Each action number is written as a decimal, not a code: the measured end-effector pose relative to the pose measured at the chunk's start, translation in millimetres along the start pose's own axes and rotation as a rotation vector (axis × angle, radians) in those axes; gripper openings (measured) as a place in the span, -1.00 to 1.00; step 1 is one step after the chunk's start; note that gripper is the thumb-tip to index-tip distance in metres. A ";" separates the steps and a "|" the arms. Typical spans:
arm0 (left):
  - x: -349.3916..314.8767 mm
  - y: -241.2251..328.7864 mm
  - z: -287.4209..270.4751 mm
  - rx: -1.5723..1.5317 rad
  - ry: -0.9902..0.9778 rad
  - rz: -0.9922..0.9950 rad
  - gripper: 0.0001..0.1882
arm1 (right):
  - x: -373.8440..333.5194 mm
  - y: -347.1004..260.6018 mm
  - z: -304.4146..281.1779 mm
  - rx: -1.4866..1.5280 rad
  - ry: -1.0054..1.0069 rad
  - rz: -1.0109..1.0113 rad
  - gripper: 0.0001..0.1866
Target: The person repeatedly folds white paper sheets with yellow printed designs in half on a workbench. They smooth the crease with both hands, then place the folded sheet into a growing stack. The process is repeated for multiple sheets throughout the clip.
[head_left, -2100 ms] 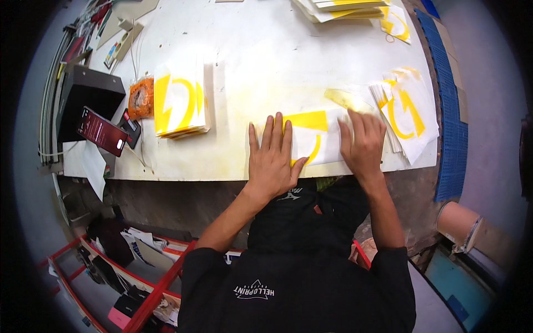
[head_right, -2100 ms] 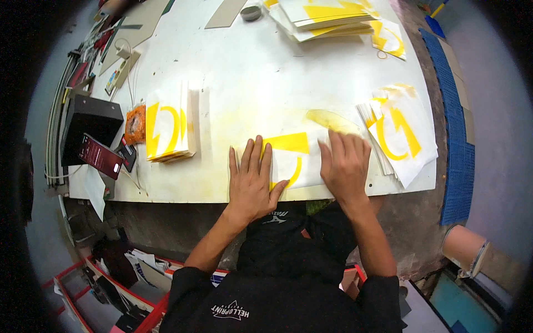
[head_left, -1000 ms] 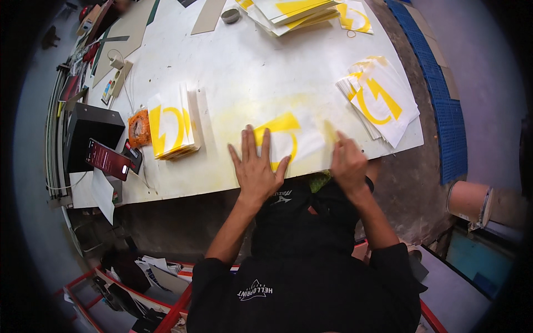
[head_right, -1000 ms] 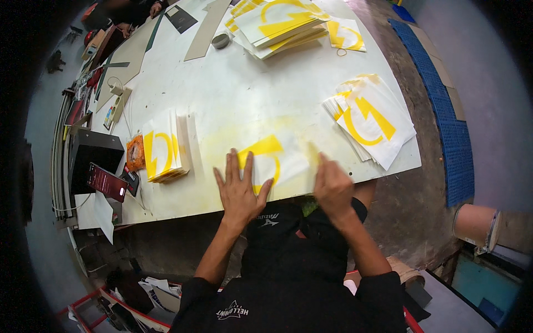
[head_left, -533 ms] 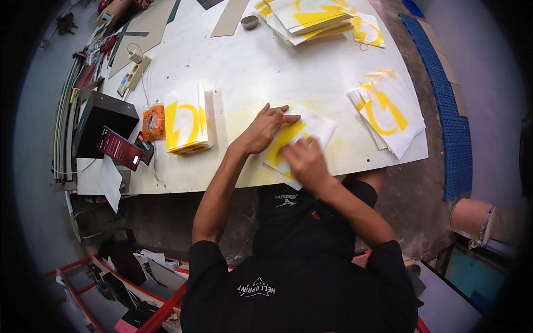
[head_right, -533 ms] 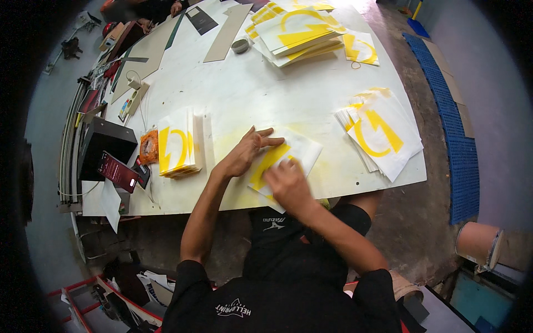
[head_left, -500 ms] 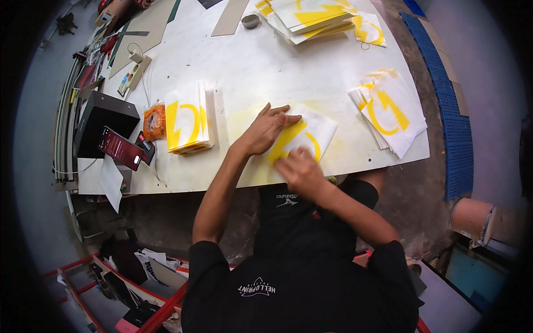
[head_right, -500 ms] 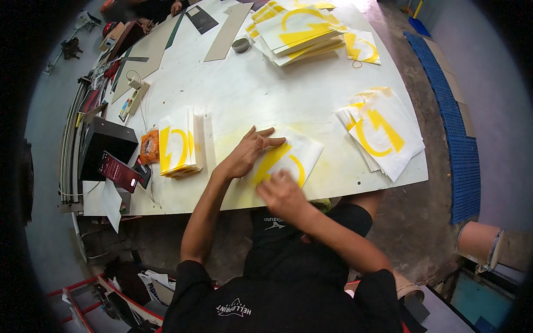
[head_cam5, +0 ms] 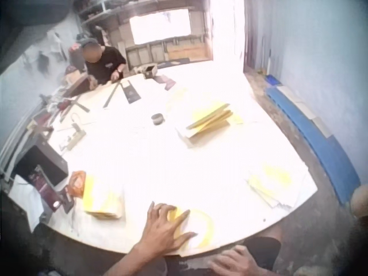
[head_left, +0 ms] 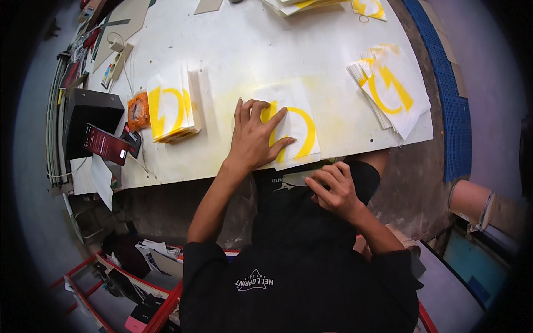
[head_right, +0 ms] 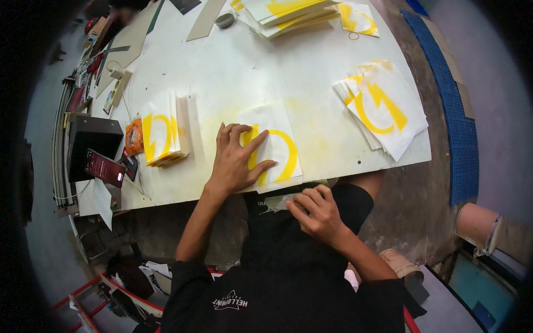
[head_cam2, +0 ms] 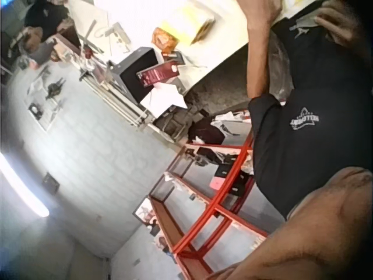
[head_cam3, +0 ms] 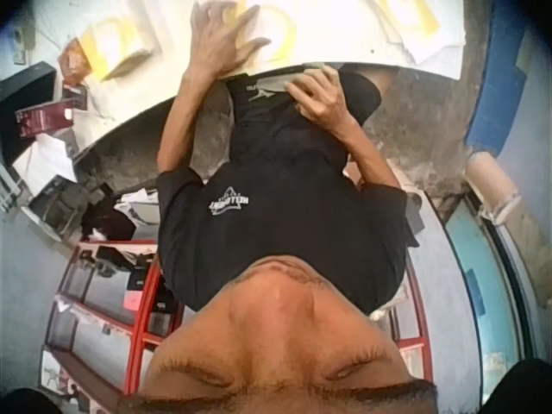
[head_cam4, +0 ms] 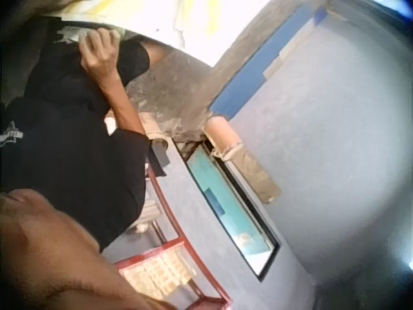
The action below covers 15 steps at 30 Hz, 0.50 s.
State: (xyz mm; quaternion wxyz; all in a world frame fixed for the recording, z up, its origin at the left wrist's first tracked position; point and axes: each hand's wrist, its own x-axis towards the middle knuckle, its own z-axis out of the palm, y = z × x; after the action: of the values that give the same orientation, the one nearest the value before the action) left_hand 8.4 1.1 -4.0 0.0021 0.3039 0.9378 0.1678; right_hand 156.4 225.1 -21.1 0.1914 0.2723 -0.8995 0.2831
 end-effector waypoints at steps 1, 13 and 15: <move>-3.7 1.6 5.6 -0.023 0.028 0.023 -0.30 | -1.1 2.9 2.4 -0.016 -0.021 -0.014 -0.45; 1.0 -13.3 15.2 -0.184 0.043 0.108 -0.38 | 65.0 41.7 9.7 0.083 -0.159 0.078 -0.64; -0.1 -16.5 9.8 -0.194 -0.006 0.120 -0.30 | 62.6 43.9 15.1 0.131 -0.139 0.126 -0.67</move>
State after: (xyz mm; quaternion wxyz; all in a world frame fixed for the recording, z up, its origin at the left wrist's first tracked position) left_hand 0.1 -8.4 -18.4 0.0245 0.3582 0.8973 0.2567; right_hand 78.5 222.3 -19.2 0.0922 0.2461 -0.9055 0.3331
